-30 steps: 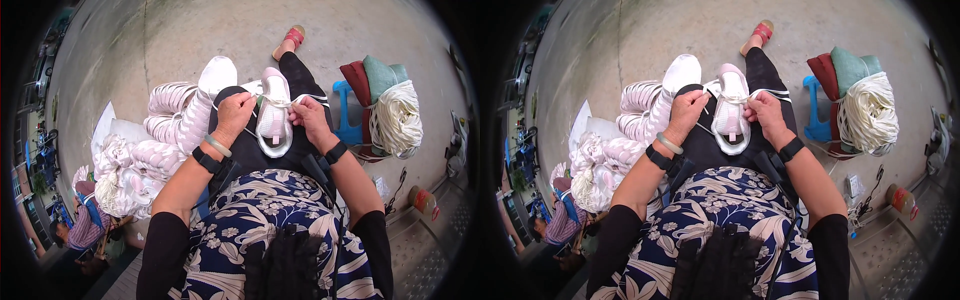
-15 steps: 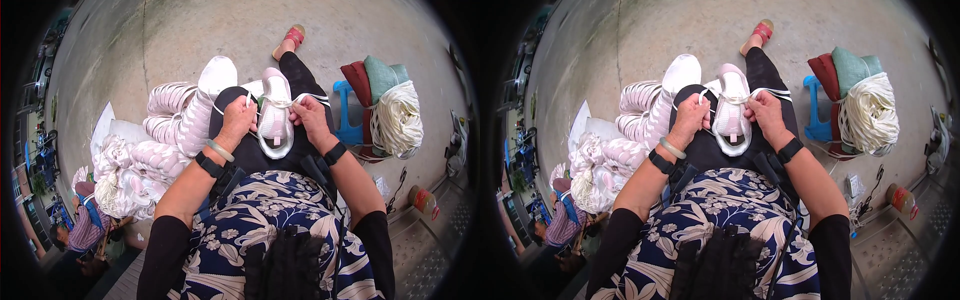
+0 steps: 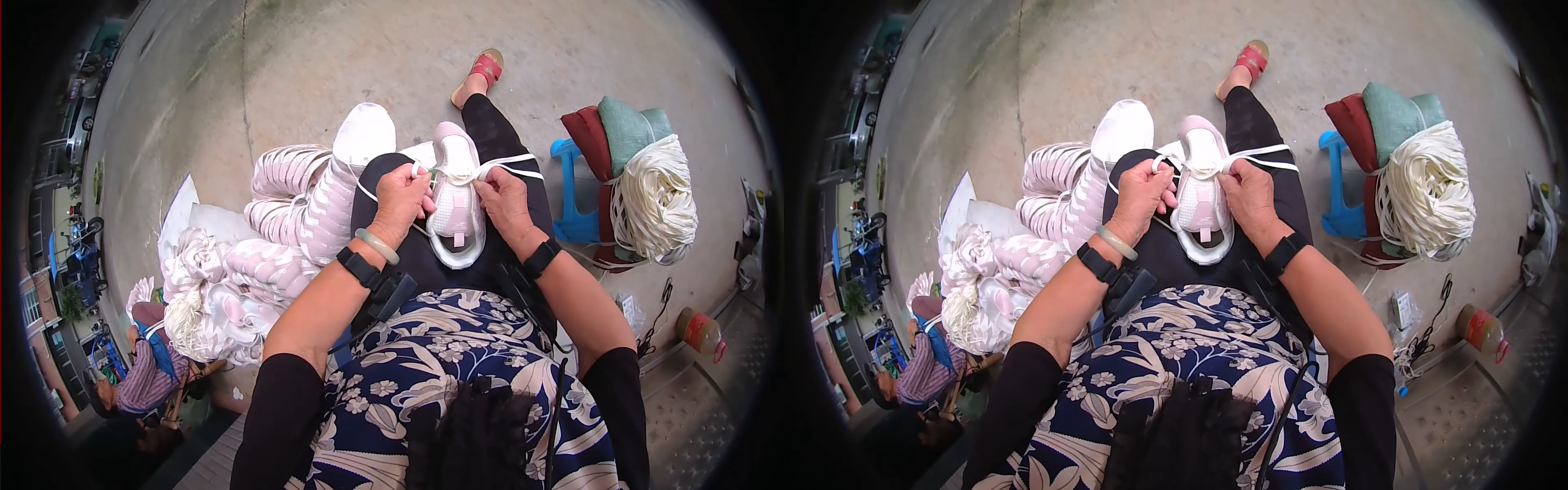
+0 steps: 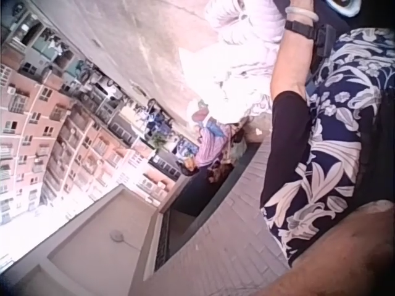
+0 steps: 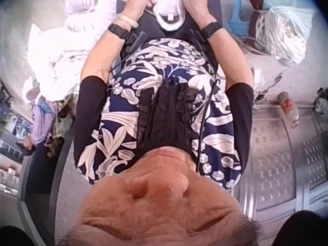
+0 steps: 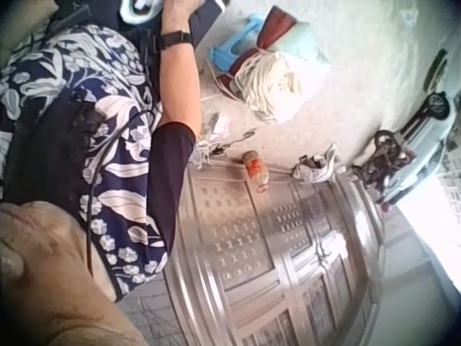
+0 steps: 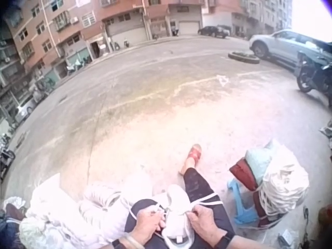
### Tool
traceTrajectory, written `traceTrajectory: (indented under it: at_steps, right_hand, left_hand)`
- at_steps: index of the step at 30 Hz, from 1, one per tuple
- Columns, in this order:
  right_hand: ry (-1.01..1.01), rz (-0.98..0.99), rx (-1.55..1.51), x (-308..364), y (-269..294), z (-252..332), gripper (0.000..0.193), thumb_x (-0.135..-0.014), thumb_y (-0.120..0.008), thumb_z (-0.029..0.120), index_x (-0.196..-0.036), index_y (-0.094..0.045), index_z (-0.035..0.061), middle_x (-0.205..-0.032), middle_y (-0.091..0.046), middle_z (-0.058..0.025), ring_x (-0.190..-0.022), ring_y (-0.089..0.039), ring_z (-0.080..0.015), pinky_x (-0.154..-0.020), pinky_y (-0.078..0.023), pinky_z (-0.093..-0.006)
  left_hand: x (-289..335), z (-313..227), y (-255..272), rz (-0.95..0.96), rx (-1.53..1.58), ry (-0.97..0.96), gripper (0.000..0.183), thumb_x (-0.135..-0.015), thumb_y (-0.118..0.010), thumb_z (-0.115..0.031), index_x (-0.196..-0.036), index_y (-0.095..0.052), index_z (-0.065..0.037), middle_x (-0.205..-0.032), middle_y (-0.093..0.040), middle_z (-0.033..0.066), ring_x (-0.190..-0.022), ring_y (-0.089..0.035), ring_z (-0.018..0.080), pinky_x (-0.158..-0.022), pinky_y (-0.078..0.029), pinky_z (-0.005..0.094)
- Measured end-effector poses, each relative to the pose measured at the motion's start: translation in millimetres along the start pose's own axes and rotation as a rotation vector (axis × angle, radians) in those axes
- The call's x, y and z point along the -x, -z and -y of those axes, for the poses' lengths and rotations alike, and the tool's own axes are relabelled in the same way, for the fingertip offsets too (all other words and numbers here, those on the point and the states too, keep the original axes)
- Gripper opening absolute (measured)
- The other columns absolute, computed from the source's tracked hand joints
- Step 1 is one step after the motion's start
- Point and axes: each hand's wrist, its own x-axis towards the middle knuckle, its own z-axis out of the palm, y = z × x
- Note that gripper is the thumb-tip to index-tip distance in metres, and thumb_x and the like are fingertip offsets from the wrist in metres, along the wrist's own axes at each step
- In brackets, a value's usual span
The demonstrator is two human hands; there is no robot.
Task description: The recorder is threading laces through a large stack of white sneakers while sitting outdoors.
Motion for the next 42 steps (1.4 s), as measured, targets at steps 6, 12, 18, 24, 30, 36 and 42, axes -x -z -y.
traceTrajectory:
  at_steps: [6,12,18,24,30,36,42]
  right_hand:
    - [-0.183,0.039,-0.195,4.8,9.2,9.5,0.022,-0.077,-0.065,0.014,-0.072,-0.049,-0.0007,-0.059,-0.057,-0.0073,-0.049,-0.054,-0.0104,-0.045,-0.045,-0.0248]
    - [-0.130,0.034,-0.152,6.5,8.1,8.0,0.021,-0.078,-0.062,0.016,-0.071,-0.050,-0.0001,-0.058,-0.057,-0.0090,-0.049,-0.055,-0.0144,-0.049,-0.046,-0.0279]
    - [-0.091,0.040,0.039,8.5,13.6,2.0,0.024,-0.073,-0.062,0.020,-0.067,-0.051,0.0002,-0.056,-0.054,-0.0109,-0.052,-0.055,-0.0206,-0.052,-0.044,-0.0327]
    - [0.096,0.023,0.108,22.6,22.0,33.0,0.014,-0.072,-0.061,0.017,-0.071,-0.056,0.0036,-0.063,-0.056,-0.0099,-0.057,-0.056,-0.0228,-0.055,-0.044,-0.0328]
    - [0.409,0.009,0.286,20.3,4.6,48.0,0.005,-0.073,-0.058,0.011,-0.077,-0.059,0.0072,-0.072,-0.055,-0.0086,-0.067,-0.057,-0.0266,-0.059,-0.045,-0.0349]
    - [0.355,0.039,0.410,15.9,-11.7,50.2,0.006,-0.073,-0.057,0.011,-0.077,-0.058,0.0075,-0.075,-0.055,-0.0090,-0.070,-0.058,-0.0283,-0.061,-0.046,-0.0376]
    - [0.358,0.005,0.378,17.5,-19.6,48.7,0.011,-0.075,-0.058,0.017,-0.082,-0.055,0.0082,-0.078,-0.055,-0.0095,-0.070,-0.058,-0.0299,-0.060,-0.046,-0.0387]
  left_hand:
    - [-10.0,5.9,-9.1,-0.081,-0.189,-0.054,0.007,-0.083,-0.052,-0.009,-0.078,-0.053,-0.004,-0.059,-0.052,0.0007,-0.040,-0.046,0.0060,-0.033,-0.032,0.0196]
    - [-24.1,27.3,-4.6,-0.128,-0.478,-0.310,0.012,-0.079,-0.058,-0.012,-0.075,-0.056,-0.001,-0.057,-0.054,0.0040,-0.042,-0.047,0.0089,-0.039,-0.038,0.0227]
    - [-29.4,12.1,-15.1,-0.167,-0.729,-0.417,0.019,-0.070,-0.062,-0.015,-0.070,-0.052,0.001,-0.062,-0.055,0.0193,-0.063,-0.056,0.0378,-0.057,-0.044,0.0414]
    - [4.5,-1.2,-15.1,-0.134,-0.828,-0.594,0.042,-0.067,-0.069,-0.018,-0.099,-0.046,-0.001,-0.075,-0.057,0.0147,-0.069,-0.057,0.0319,-0.063,-0.046,0.0385]
    - [10.2,5.3,-8.2,-0.009,-1.013,-0.721,0.041,-0.067,-0.068,-0.016,-0.099,-0.048,-0.002,-0.081,-0.057,0.0155,-0.073,-0.058,0.0321,-0.063,-0.046,0.0385]
    - [9.8,9.1,-10.2,-0.108,-0.926,-0.538,0.019,-0.070,-0.061,-0.011,-0.082,-0.049,-0.002,-0.066,-0.057,0.0137,-0.062,-0.057,0.0328,-0.057,-0.046,0.0398]
    - [12.4,7.1,-9.5,-0.129,-0.895,-0.666,0.019,-0.068,-0.056,-0.006,-0.087,-0.055,0.000,-0.067,-0.057,0.0153,-0.064,-0.058,0.0330,-0.057,-0.045,0.0398]
